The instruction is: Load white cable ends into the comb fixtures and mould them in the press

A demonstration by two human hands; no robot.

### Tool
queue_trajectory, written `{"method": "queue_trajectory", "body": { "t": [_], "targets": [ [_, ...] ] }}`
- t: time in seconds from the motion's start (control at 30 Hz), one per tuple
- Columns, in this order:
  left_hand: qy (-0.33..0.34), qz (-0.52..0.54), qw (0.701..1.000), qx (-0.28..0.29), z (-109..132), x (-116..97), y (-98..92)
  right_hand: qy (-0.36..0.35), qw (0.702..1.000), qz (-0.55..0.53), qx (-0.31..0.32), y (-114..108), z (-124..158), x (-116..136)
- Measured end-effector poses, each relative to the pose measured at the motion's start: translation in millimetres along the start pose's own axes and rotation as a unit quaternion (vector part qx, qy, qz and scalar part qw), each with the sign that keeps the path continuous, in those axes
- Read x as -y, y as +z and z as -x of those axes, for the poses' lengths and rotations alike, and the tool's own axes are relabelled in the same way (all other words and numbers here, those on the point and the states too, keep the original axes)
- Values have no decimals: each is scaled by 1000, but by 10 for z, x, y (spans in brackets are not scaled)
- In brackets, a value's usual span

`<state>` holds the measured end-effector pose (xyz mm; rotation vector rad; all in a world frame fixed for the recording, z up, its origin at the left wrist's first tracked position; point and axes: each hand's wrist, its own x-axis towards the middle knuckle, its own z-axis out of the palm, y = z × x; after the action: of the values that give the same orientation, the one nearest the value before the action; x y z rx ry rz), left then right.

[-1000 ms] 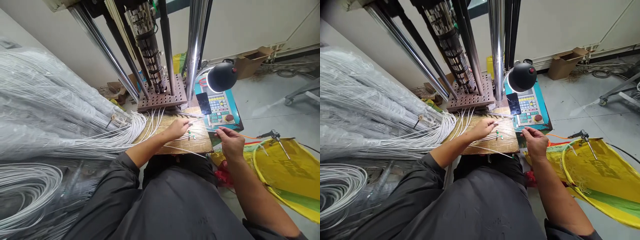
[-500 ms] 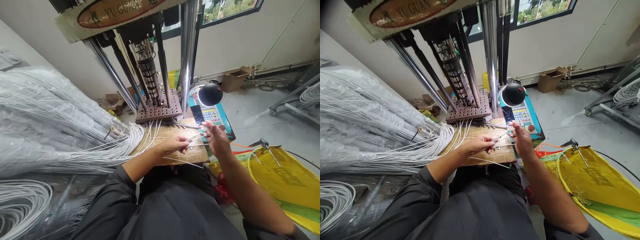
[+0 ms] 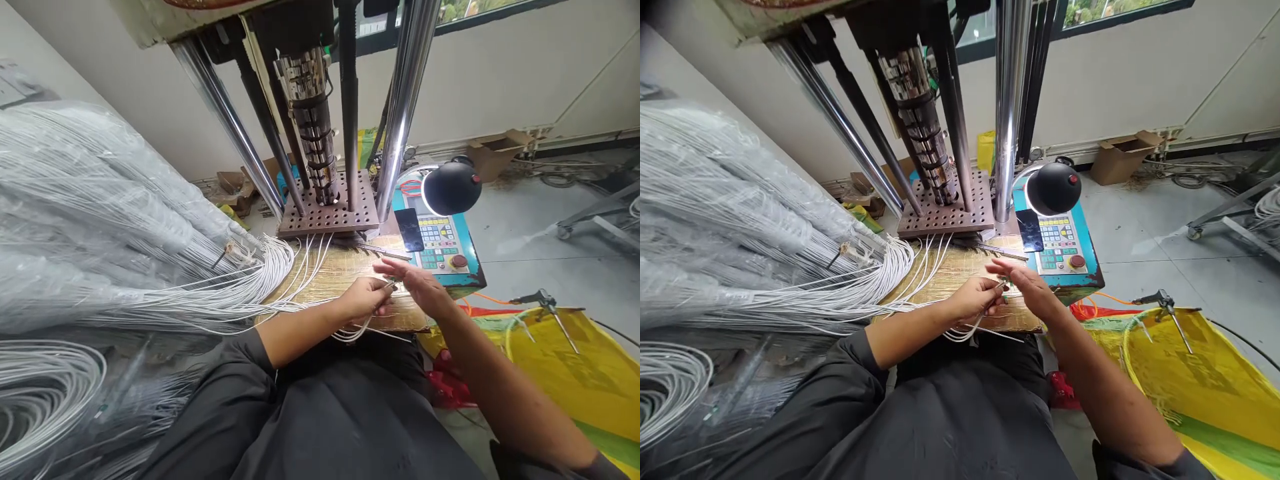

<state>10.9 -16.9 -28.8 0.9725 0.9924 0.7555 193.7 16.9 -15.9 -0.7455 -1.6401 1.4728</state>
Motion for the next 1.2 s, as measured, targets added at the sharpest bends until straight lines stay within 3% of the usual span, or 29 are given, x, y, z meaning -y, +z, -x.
{"method": "queue_trajectory", "body": {
  "t": [0.07, 0.13, 0.17, 0.23, 0.33, 0.53, 0.67, 0.8, 0.9, 1.2],
  "targets": [
    [33, -23, 999, -33, -8, -22, -82, -25, 988, 137, -70, -167, -92, -57],
    [74, -93, 990, -74, -27, -90, -217, -53, 935, 327, -125, -328, -222, -135],
    [100, -146, 979, -97, -44, -131, -297, -62, 902, 410, -124, -395, -301, -184],
    [147, -265, 943, -134, -95, -206, -464, -66, 851, 516, -80, -483, -471, -290],
    [151, -376, 899, -165, -197, -258, -678, -37, 822, 568, -1, -506, -703, -421],
    [73, -378, 906, -176, -326, -184, -845, 35, 797, 591, 117, -370, -867, -384],
    [119, -428, 882, -158, -340, -91, -880, 61, 821, 561, 90, -263, -873, -320],
    [198, -504, 825, -163, -333, 10, -894, 76, 893, 434, 87, -231, -887, -384],
    [223, -514, 812, -163, -318, 47, -887, 61, 938, 333, 71, -263, -886, -477],
    [255, -514, 811, -113, -345, 103, -873, 93, 966, 234, 64, -306, -857, -596]
  ]
}}
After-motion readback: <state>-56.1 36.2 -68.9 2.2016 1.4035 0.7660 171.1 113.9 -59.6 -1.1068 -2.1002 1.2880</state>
